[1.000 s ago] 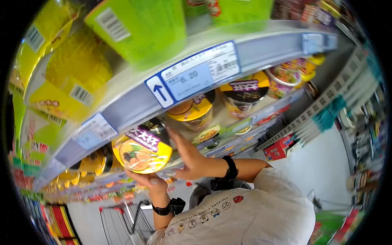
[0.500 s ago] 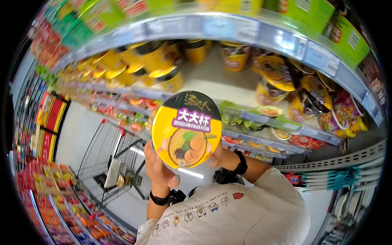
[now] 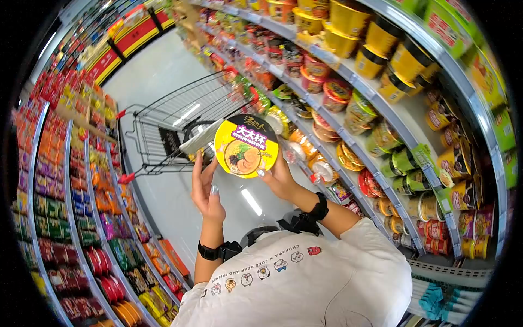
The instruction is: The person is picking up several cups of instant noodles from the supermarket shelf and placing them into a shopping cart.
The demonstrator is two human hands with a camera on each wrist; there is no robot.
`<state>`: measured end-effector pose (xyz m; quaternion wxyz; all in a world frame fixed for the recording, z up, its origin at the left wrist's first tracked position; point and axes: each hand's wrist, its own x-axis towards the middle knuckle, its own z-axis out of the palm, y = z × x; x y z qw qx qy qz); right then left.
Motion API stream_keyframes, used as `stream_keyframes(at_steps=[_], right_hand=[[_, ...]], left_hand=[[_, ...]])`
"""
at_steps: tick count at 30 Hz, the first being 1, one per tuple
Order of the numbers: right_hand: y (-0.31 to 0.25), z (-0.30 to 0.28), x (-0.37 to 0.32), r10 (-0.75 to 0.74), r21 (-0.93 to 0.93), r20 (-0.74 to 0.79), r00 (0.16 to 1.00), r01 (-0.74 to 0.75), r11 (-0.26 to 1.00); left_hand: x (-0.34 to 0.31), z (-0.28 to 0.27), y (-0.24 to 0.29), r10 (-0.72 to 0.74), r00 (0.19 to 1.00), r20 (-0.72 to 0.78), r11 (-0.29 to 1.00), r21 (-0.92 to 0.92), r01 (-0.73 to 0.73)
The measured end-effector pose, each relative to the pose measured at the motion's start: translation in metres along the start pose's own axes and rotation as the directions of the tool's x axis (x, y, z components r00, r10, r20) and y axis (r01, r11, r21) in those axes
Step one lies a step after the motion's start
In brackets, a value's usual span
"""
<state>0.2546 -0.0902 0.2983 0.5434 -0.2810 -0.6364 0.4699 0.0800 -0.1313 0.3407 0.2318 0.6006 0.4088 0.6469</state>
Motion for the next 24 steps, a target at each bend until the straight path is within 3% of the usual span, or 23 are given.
stream_keyframes(at_steps=[3,4,10,15,18,20,23,24], right_hand=[[0.025,0.031,0.013,0.106,-0.026,0.116,0.988,-0.104,0.994],[0.034,0.037,0.018,0.087,-0.028,0.146,0.985,-0.084,0.996],[0.081,0.077,0.046,0.160,0.047,0.259,0.953,-0.178,0.983],[0.122,0.082,0.095,0.121,0.131,0.330,0.936,-0.173,0.976],[0.145,0.073,0.137,0.216,0.169,0.365,0.906,-0.292,0.941],[0.162,0.064,0.169,0.258,0.201,0.385,0.886,-0.354,0.914],[0.192,0.044,0.220,0.326,0.032,0.347,0.879,-0.358,0.933],[0.191,0.038,0.237,0.319,0.056,0.348,0.882,-0.359,0.932]], left_hand=[[-0.006,-0.036,-0.014,-0.088,0.993,-0.074,0.995,0.039,0.091],[-0.015,-0.040,-0.029,-0.158,0.981,-0.113,0.986,-0.077,0.149],[-0.010,-0.078,-0.060,-0.244,0.954,-0.173,0.969,-0.088,0.232],[0.036,-0.083,-0.091,-0.251,0.948,-0.194,0.968,-0.048,0.247],[0.073,-0.076,-0.122,-0.249,0.940,-0.233,0.967,-0.007,0.255],[0.101,-0.071,-0.145,-0.318,0.918,-0.236,0.941,0.038,0.336],[0.149,-0.054,-0.176,-0.352,0.897,-0.268,0.914,0.108,0.391],[0.164,-0.048,-0.186,-0.365,0.892,-0.269,0.904,0.129,0.408]])
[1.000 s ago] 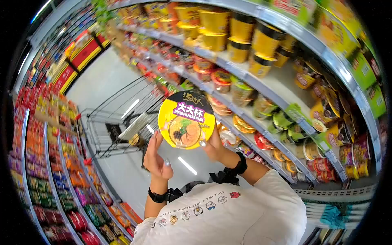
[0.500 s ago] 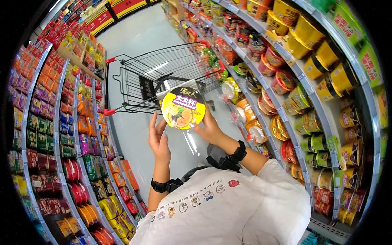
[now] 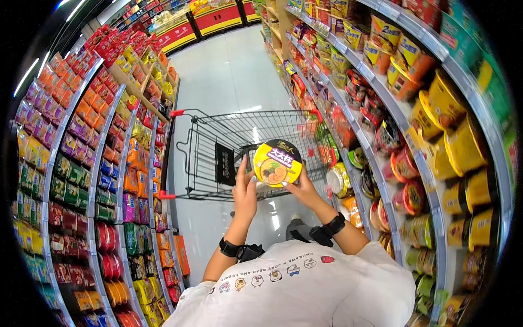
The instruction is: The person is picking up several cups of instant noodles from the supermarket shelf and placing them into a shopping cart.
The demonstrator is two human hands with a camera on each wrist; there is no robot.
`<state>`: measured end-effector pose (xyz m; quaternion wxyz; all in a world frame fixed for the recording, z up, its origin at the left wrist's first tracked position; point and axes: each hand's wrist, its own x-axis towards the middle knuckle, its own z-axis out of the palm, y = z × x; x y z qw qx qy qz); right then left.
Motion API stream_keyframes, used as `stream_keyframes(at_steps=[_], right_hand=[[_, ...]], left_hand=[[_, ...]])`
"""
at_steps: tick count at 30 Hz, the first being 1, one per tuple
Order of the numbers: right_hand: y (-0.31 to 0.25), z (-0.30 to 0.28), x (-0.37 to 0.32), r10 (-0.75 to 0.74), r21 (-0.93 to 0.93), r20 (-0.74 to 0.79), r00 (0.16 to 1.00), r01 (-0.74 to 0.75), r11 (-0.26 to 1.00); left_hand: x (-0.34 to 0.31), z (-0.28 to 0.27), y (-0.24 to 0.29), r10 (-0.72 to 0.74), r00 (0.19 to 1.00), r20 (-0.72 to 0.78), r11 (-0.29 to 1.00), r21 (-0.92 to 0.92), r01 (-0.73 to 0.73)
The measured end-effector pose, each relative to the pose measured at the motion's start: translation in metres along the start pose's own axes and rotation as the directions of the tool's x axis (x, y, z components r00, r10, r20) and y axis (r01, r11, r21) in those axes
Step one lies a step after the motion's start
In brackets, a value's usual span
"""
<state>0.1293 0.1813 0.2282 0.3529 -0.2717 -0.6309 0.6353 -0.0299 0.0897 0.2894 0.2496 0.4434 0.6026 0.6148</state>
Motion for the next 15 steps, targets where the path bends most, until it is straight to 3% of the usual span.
stream_keyframes(at_steps=[2,4,7,11,12,15], right_hand=[[0.018,-0.031,0.027,0.004,-0.046,-0.025,1.000,-0.005,0.999],[0.023,-0.046,0.053,-0.011,-0.019,-0.071,0.997,0.009,1.000],[0.014,-0.057,0.078,0.322,0.306,-0.110,0.940,-0.276,0.911],[0.038,-0.057,0.117,0.442,0.352,-0.132,0.887,-0.375,0.858],[0.046,-0.056,0.127,0.487,0.346,-0.111,0.866,-0.426,0.836],[0.088,-0.052,0.155,0.541,0.313,-0.078,0.838,-0.494,0.811]], left_hand=[[0.030,0.020,-0.005,-0.084,0.996,0.025,0.996,0.032,0.083],[0.055,0.040,-0.022,-0.077,0.997,0.020,0.997,0.023,0.076],[0.073,0.052,-0.043,-0.211,0.976,0.042,0.976,0.063,0.209],[0.108,0.052,-0.075,-0.531,0.842,0.095,0.847,0.082,0.525],[0.111,0.055,-0.099,-0.468,0.883,0.040,0.883,0.014,0.468],[0.130,0.048,-0.157,-0.569,0.822,0.035,0.822,0.051,0.567]])
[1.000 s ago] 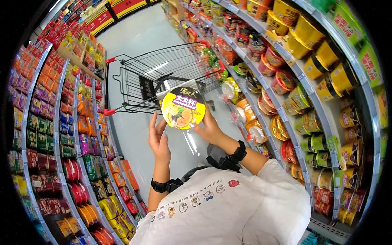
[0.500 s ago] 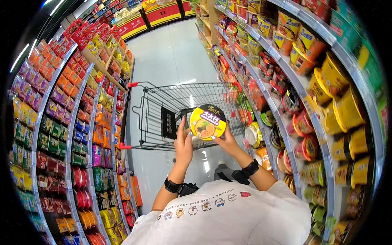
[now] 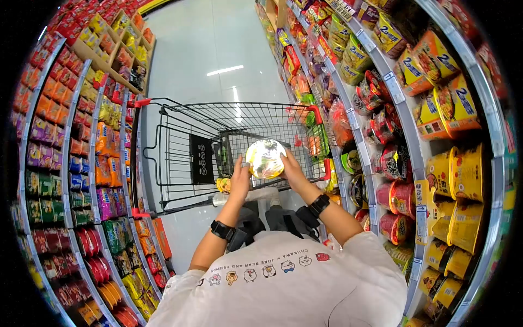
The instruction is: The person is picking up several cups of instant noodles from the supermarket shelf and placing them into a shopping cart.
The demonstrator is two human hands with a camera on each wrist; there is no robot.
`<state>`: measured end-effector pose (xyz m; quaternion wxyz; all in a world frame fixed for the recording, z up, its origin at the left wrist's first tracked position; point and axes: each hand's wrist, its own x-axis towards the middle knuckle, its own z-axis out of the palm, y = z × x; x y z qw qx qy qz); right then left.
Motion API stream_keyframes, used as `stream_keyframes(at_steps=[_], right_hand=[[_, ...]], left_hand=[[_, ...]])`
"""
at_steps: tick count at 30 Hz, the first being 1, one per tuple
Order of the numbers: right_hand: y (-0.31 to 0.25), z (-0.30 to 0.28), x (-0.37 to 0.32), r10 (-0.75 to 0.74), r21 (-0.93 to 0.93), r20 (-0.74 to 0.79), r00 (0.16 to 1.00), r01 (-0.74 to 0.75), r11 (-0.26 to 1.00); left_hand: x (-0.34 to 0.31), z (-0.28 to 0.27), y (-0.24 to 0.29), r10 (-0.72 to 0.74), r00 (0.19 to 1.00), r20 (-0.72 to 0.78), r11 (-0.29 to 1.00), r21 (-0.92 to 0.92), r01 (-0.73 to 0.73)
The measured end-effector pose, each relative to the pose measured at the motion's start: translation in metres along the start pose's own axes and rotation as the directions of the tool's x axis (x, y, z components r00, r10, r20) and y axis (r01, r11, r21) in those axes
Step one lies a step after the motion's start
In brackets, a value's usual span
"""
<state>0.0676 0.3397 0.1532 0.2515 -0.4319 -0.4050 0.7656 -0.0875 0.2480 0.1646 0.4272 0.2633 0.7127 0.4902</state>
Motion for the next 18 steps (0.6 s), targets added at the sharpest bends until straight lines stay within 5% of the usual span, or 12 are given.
stream_keyframes(at_steps=[7,9,12,14,15,18], right_hand=[[0.062,0.016,0.096,0.341,0.071,-0.037,0.939,-0.338,0.938],[0.064,0.027,0.125,0.443,0.028,0.004,0.897,-0.443,0.896],[0.112,0.021,0.160,0.669,0.057,0.046,0.742,-0.671,0.740],[0.164,0.003,0.180,0.722,0.140,0.035,0.691,-0.719,0.681],[0.126,0.039,0.170,0.702,0.002,-0.211,0.680,-0.718,0.696],[0.156,0.035,0.169,0.644,-0.251,-0.229,0.730,-0.684,0.685]], left_hand=[[0.109,-0.019,-0.144,-0.101,0.991,0.092,0.995,0.010,0.101],[0.136,-0.023,-0.187,-0.302,0.938,0.171,0.951,-0.016,0.309],[0.148,-0.041,-0.178,-0.628,0.720,0.296,0.742,-0.052,0.669],[0.149,-0.037,-0.197,-0.702,0.668,0.247,0.672,-0.083,0.736],[0.149,-0.040,-0.199,-0.726,0.632,0.271,0.638,-0.077,0.766],[0.152,-0.049,-0.222,-0.783,0.500,0.370,0.537,-0.005,0.844]])
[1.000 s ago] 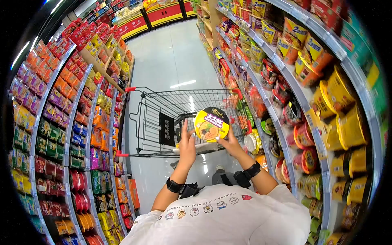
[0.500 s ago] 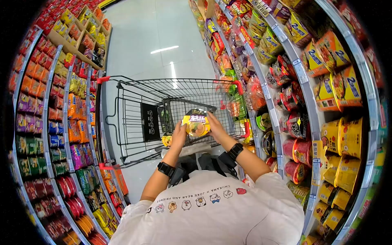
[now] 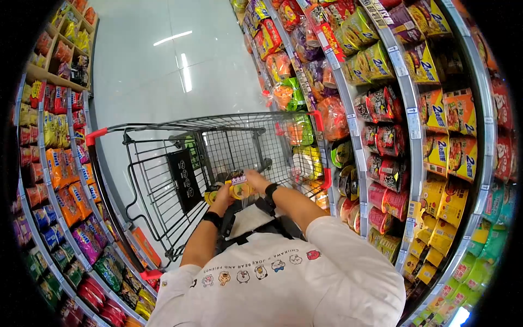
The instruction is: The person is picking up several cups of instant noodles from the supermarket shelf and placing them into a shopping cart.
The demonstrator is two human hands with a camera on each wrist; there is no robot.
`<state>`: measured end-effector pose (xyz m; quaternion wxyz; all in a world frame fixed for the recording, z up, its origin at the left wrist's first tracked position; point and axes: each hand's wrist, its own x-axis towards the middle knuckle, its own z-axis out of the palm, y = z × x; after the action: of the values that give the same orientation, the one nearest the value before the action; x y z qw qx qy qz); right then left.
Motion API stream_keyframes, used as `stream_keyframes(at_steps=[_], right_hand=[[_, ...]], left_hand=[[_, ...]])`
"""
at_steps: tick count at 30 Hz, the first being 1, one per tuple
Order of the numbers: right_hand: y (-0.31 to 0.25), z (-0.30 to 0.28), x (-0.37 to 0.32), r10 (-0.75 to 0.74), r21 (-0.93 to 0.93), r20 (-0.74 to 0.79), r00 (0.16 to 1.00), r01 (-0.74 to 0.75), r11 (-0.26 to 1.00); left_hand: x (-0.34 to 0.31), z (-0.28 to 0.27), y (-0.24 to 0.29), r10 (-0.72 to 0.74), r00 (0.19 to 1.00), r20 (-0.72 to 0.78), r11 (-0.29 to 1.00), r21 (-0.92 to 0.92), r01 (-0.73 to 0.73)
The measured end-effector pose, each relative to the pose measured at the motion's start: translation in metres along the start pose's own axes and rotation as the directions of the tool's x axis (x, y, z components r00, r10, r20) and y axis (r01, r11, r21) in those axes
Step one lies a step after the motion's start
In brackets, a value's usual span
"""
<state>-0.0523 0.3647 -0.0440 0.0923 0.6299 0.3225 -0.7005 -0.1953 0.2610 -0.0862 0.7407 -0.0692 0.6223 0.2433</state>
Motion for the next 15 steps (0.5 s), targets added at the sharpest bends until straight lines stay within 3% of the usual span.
stream_keyframes(at_steps=[2,3,4,6,7,10,11,13,14,15], right_hand=[[0.007,0.004,0.004,0.006,-0.050,-0.053,0.999,-0.009,0.999],[0.007,0.007,-0.002,0.025,-0.086,-0.059,0.998,-0.030,0.996],[0.006,0.007,-0.005,0.042,-0.116,-0.067,0.997,-0.050,0.992],[0.005,0.005,-0.005,0.039,-0.360,-0.060,0.997,-0.058,0.931],[0.008,0.002,-0.004,0.038,-0.468,-0.059,0.998,-0.061,0.881],[0.023,0.003,-0.010,-0.360,-0.767,-0.025,0.933,0.212,0.605],[0.022,0.003,-0.017,-0.322,-0.757,-0.024,0.947,0.193,0.625],[0.048,0.002,-0.003,-0.499,-0.743,0.075,0.863,0.382,0.549],[0.053,-0.004,0.004,-0.587,-0.735,0.113,0.801,0.465,0.493],[0.039,-0.008,-0.027,-0.552,-0.650,0.111,0.826,0.481,0.589]], left_hand=[[-0.002,0.002,0.005,-0.082,0.997,-0.014,0.996,0.034,0.083],[-0.001,0.003,0.001,0.001,0.999,-0.033,1.000,-0.007,-0.001],[0.005,-0.001,-0.010,-0.041,0.999,0.006,0.991,-0.125,0.041],[0.022,-0.012,-0.028,-0.114,0.989,0.094,0.933,-0.331,0.139],[0.027,-0.012,-0.026,-0.281,0.959,0.041,0.864,-0.425,0.271],[0.018,-0.015,-0.031,-0.277,0.958,-0.073,0.907,-0.350,0.235],[0.019,-0.016,-0.031,-0.273,0.959,-0.070,0.925,-0.292,0.242],[-0.016,-0.011,-0.017,-0.133,0.991,0.030,0.938,-0.318,0.136],[-0.022,-0.012,-0.017,0.108,0.994,0.010,0.994,-0.020,-0.108],[-0.024,-0.015,-0.019,0.343,0.939,-0.009,0.901,0.288,-0.326]])
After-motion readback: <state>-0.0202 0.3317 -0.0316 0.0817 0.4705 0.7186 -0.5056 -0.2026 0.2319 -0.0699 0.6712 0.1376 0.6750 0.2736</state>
